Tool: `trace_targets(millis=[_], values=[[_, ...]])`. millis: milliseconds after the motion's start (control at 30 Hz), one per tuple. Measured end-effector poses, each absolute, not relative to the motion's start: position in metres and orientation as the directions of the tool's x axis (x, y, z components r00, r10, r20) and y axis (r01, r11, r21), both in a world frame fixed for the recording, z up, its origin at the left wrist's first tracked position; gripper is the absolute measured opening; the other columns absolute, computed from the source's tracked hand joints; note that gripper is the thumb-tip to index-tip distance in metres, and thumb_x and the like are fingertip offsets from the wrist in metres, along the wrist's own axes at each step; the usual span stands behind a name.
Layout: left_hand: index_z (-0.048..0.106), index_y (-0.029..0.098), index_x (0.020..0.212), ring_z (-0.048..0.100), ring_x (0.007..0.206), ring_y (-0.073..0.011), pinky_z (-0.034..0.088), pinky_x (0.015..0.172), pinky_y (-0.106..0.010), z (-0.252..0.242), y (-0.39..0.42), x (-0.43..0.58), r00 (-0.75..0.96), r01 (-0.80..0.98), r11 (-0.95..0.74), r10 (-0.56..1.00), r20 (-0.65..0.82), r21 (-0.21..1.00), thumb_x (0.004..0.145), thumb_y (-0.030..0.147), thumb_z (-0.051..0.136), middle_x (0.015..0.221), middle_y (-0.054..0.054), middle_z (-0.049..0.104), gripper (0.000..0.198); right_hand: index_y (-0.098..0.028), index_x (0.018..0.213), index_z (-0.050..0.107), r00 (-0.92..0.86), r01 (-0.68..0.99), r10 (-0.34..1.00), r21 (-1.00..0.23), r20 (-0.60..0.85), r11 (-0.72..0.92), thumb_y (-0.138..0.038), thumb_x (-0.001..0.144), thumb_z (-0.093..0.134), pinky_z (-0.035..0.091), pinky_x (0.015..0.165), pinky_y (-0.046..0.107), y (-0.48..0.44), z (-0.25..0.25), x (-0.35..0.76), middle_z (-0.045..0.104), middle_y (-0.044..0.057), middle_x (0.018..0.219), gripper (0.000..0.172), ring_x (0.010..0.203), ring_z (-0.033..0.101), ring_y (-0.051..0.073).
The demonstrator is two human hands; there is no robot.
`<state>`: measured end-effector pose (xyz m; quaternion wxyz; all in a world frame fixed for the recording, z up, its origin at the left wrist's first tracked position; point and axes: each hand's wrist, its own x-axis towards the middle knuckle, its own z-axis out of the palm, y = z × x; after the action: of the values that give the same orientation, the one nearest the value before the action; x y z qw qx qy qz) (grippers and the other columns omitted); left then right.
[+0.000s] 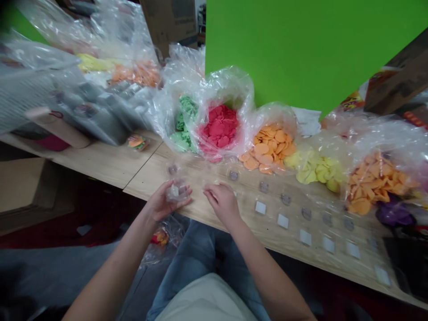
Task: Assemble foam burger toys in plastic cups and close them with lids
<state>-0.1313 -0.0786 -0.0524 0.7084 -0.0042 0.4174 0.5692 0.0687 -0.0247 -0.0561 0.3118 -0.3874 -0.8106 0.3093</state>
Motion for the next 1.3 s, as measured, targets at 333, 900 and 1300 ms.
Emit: trace_targets(millis=[333, 900, 1300], values=[[0.057, 0.017, 0.089, 0.064, 0.072, -0.0180, 0.054, 0.063, -0.033, -0.047, -0.081, -0.122, 0.003, -0.775, 0.383, 0.798, -0.603, 0.503, 0.076, 0.029, 0.059, 0.084, -0.006, 0.065, 0.018, -0.015, 0.121, 0.048, -0.654, 0.542, 0.702, -0.473, 0.282, 0.695, -0.040, 0.083, 0.050, 0.024, 0.103, 0.044, -0.063, -0.056, 0.037, 0.050, 0.011, 0.126, 0.046, 0.124, 0.035, 0.025], [0.050, 0.018, 0.103, 0.064, 0.078, -0.0211, 0.052, 0.067, -0.035, -0.032, -0.098, -0.163, -0.141, -0.752, 0.291, 0.805, -0.576, 0.591, 0.076, 0.064, 0.038, 0.085, -0.008, 0.061, 0.054, -0.015, 0.119, 0.050, -0.661, 0.447, 0.666, -0.531, 0.346, 0.720, -0.036, 0.082, 0.052, 0.027, 0.102, 0.043, -0.068, -0.047, -0.021, 0.052, 0.012, 0.121, 0.042, 0.120, 0.037, 0.024], [0.059, 0.013, 0.095, 0.063, 0.064, -0.0174, 0.050, 0.056, -0.029, -0.036, -0.103, -0.189, -0.210, -0.620, 0.307, 0.821, -0.531, 0.722, 0.078, 0.042, 0.048, 0.080, -0.009, 0.066, 0.035, -0.019, 0.083, 0.059, -0.610, -0.017, 0.782, -0.989, 0.129, 0.150, -0.033, 0.081, 0.054, 0.047, 0.081, 0.031, -0.055, -0.043, -0.036, 0.067, 0.004, 0.094, 0.015, 0.088, 0.062, 0.016]])
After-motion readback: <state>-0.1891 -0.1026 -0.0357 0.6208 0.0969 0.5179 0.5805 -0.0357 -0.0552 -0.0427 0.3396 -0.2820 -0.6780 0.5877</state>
